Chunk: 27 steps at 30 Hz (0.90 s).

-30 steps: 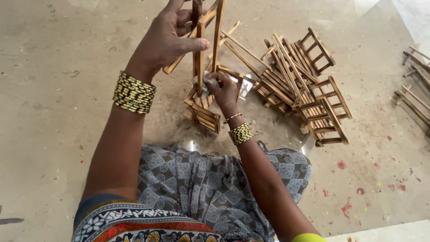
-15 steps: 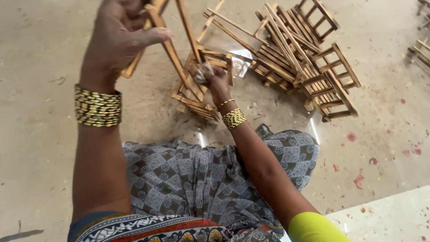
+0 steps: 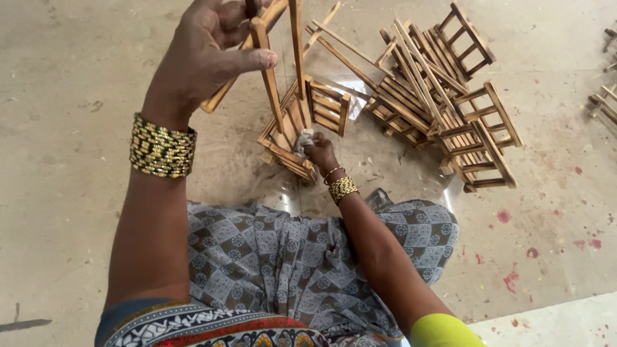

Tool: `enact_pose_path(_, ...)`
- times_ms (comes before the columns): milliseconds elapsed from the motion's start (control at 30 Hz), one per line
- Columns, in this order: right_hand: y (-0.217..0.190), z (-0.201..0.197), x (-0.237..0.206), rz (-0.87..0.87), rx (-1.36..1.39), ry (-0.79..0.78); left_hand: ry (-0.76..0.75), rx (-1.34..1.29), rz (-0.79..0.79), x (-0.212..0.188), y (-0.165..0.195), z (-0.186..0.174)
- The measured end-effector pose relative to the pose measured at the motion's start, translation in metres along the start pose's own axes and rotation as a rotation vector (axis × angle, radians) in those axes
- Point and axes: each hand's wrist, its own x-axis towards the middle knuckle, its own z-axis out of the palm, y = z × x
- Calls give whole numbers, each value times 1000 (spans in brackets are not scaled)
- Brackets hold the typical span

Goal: The person sits on the floor and wipes miniature wooden chair frames one at a time with a cloth, turning each frame over to reach different sides, then sets the wiped frame aside with a pile of finished frames.

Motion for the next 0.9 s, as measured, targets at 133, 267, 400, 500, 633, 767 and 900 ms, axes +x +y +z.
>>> enact_pose_path(133, -24, 4, -11, -17, -32, -154, -2, 47, -17, 2, -8, 0)
enact_pose_path(267, -79, 10, -34, -51, 24, -225, 51, 202, -107, 2, -12, -1)
enact_pose_path(400, -93, 13, -34, -233, -11, -214, 45, 246, -100, 4, -8, 1)
enact_pose_path(500, -58, 10, -21, -111, -82, -149, 25, 392, -159, 3, 0, 4)
enact_pose_path(633, -11, 4, -6, -202, -95, -170, 38, 221, -90, 6, 5, 9)
enact_pose_path(767, -21, 2, -5, -206, -179, -211, 47, 313, -156, 10, 0, 8)
enact_pose_path(900, -78, -1, -27, -398, -200, -354, 74, 284, -179, 10, -12, -1)
